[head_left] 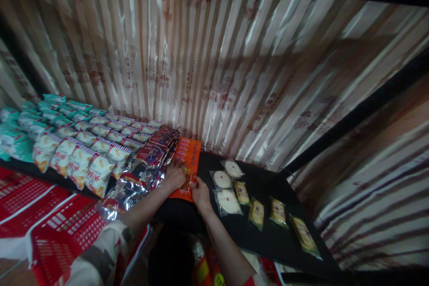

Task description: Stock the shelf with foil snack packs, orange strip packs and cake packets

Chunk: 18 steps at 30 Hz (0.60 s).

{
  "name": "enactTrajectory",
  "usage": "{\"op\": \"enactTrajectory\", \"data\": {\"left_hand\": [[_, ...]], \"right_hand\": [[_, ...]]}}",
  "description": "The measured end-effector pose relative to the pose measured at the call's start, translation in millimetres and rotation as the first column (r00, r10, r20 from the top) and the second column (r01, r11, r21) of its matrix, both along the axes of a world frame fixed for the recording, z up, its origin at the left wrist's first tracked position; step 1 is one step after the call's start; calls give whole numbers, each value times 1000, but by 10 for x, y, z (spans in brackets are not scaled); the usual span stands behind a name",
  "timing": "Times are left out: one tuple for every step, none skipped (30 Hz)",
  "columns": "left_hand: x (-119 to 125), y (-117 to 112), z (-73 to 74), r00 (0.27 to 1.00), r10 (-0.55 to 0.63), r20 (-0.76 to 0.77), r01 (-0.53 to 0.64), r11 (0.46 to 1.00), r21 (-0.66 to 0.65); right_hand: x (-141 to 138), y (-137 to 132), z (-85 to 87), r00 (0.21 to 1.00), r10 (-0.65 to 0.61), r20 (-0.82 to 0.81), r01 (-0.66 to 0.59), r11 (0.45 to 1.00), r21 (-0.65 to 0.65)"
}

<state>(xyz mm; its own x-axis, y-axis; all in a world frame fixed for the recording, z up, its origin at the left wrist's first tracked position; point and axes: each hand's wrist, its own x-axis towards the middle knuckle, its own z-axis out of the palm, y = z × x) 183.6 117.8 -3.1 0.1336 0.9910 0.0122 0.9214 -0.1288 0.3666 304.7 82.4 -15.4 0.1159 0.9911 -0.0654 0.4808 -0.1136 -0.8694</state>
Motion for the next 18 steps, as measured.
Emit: {"op": "enactTrajectory", "data": {"left_hand": [[0, -2, -4, 1000, -1, -3, 1, 1000, 3], [2, -4, -7, 1000, 1, -5, -1, 1000, 8], [6, -5, -11, 1000, 11, -7, -11, 1000, 16], [12, -5, -15, 1000, 19, -7, -18, 1000, 24], [18, -4, -20, 1000, 22, -7, -22, 999, 36], [25, -3, -25, 1000, 21, -7, -21, 999, 48], [32, -2, -30, 1000, 20, -6, -19, 998, 60], [38, -1, -35, 1000, 20, -5, -20, 997, 69], [44, 0, -40, 1000, 21, -1, -21, 997, 75], [49, -1, -45, 1000, 26, 4, -26, 997, 79], [52, -3, -51, 999, 35, 10, -36, 996, 80], [54, -5, -57, 999, 42, 14, -43, 996, 80], [55, -8, -64, 999, 48, 15, -49, 995, 81], [56, -11, -72, 999, 52, 12, -52, 995, 83], [55, -14, -79, 999, 54, 6, -54, 995, 84], [54, -16, -87, 999, 53, -2, -53, 995, 88], [53, -17, -95, 999, 51, -9, -50, 994, 92], [52, -18, -102, 999, 50, -14, -48, 994, 97]], "right_hand": [[-2, 1, -2, 1000, 5, 1, -5, 1000, 3], [-2, 1, -5, 1000, 7, 4, -7, 1000, 11], [-2, 3, -10, 1000, 8, 9, -8, 1000, 19], [0, 5, -17, 1000, 7, 16, -7, 1000, 25], [4, 6, -25, 1000, 4, 23, -5, 1000, 27], [8, 8, -33, 1000, 3, 31, -3, 1000, 26], [12, 9, -40, 999, 3, 41, -4, 1000, 25], [16, 9, -47, 999, 6, 52, -8, 1000, 27], [20, 9, -53, 998, 12, 62, -14, 999, 30], [23, 7, -57, 997, 18, 72, -20, 999, 36], [25, 4, -59, 996, 24, 80, -28, 999, 44], [26, 0, -60, 996, 32, 86, -37, 998, 53], [25, -4, -59, 995, 39, 90, -44, 997, 59], [24, -8, -56, 995, 44, 93, -50, 997, 66], [21, -14, -53, 994, 47, 97, -54, 996, 71], [19, -20, -47, 993, 52, 101, -60, 995, 75], [16, -28, -40, 992, 59, 109, -68, 995, 76], [13, -38, -30, 990, 69, 121, -79, 994, 78]]}}
